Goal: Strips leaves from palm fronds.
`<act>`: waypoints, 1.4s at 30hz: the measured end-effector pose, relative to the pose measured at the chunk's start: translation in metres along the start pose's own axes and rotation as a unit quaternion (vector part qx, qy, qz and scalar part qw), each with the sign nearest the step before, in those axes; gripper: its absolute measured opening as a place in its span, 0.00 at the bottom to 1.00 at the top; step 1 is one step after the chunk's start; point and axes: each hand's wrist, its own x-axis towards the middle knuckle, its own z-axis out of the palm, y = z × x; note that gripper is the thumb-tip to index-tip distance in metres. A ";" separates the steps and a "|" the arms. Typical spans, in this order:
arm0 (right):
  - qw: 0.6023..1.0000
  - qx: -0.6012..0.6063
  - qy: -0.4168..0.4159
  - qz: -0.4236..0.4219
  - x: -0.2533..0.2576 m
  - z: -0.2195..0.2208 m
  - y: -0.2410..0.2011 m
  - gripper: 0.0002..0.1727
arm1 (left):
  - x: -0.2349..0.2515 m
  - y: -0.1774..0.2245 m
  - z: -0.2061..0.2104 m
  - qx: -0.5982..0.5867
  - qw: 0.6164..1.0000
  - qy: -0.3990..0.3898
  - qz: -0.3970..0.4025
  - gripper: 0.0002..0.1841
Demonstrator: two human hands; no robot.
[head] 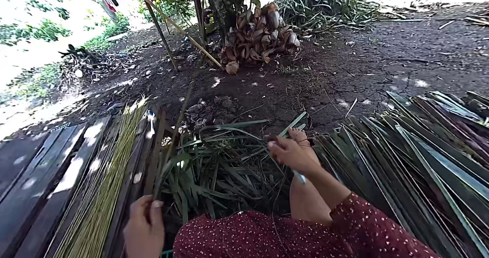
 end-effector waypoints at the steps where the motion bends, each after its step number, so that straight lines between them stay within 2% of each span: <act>1: 0.998 0.029 -0.043 -0.023 -0.008 0.025 -0.013 0.28 | -0.004 0.021 0.022 -0.028 1.000 0.005 0.010 0.21; 2: 0.995 0.059 -0.071 -0.042 -0.014 0.045 -0.021 0.29 | -0.008 0.035 0.043 -0.054 0.998 -0.001 0.030 0.20; 4: 0.987 0.123 -0.075 -0.066 -0.026 0.076 -0.026 0.28 | -0.016 0.053 0.076 -0.095 0.993 -0.009 0.071 0.19; 7: 0.967 0.245 0.015 -0.073 -0.038 0.098 -0.020 0.12 | -0.023 0.067 0.102 -0.123 0.987 -0.019 0.102 0.19; 10: 0.946 0.313 0.054 -0.070 -0.048 0.096 -0.012 0.05 | -0.019 0.081 0.094 -0.142 0.973 -0.174 0.042 0.26; 12: 0.949 0.305 0.031 -0.081 -0.053 0.090 -0.005 0.05 | -0.011 0.088 0.092 -0.157 0.954 -0.254 0.021 0.30; 13: 0.952 0.294 0.012 -0.082 -0.055 0.087 -0.002 0.06 | -0.007 0.090 0.093 -0.165 0.948 -0.270 0.022 0.28; 15: 0.956 0.282 -0.005 -0.084 -0.057 0.085 0.003 0.06 | -0.002 0.094 0.100 -0.202 0.944 -0.260 0.027 0.17; 17: 0.951 0.296 0.024 -0.089 -0.060 0.086 0.006 0.05 | -0.001 0.096 0.113 -0.292 0.928 -0.229 0.015 0.08; 21: 0.954 0.263 0.101 -0.101 -0.062 0.089 0.009 0.05 | 0.001 0.106 0.133 -0.485 0.844 -0.204 -0.101 0.11; 24: 0.950 0.244 0.160 -0.115 -0.067 0.089 0.016 0.07 | 0.021 0.103 0.135 -0.528 0.817 -0.112 -0.205 0.06; 26: 0.941 0.239 0.196 -0.137 -0.071 0.087 0.022 0.08 | 0.040 0.091 0.139 -0.507 0.827 -0.049 -0.240 0.03; 27: 0.938 0.229 0.214 -0.149 -0.073 0.085 0.023 0.09 | 0.047 0.086 0.142 -0.493 0.833 -0.034 -0.248 0.05; 29: 0.931 0.192 0.250 -0.183 -0.073 0.088 0.027 0.09 | 0.056 0.080 0.151 -0.463 0.852 -0.025 -0.241 0.06; 34: 0.904 0.117 0.329 -0.246 -0.072 0.098 0.033 0.13 | 0.079 0.076 0.170 -0.422 0.873 -0.016 -0.242 0.06; 36: 0.890 0.113 0.349 -0.269 -0.073 0.100 0.039 0.14 | 0.090 0.064 0.182 -0.362 0.901 -0.004 -0.241 0.09; 38: 0.865 0.160 0.385 -0.278 -0.080 0.089 0.039 0.10 | 0.100 0.037 0.186 -0.273 0.927 0.006 -0.255 0.13; 39: 0.853 0.187 0.397 -0.282 -0.085 0.075 0.036 0.07 | 0.101 0.020 0.184 -0.205 0.942 -0.028 -0.264 0.17; 40: 0.850 0.193 0.397 -0.286 -0.089 0.057 0.033 0.06 | 0.100 0.006 0.179 -0.127 0.950 -0.101 -0.266 0.23; 42: 0.865 0.172 0.386 -0.271 -0.092 0.033 0.032 0.06 | 0.094 -0.006 0.174 0.007 0.939 -0.248 -0.240 0.38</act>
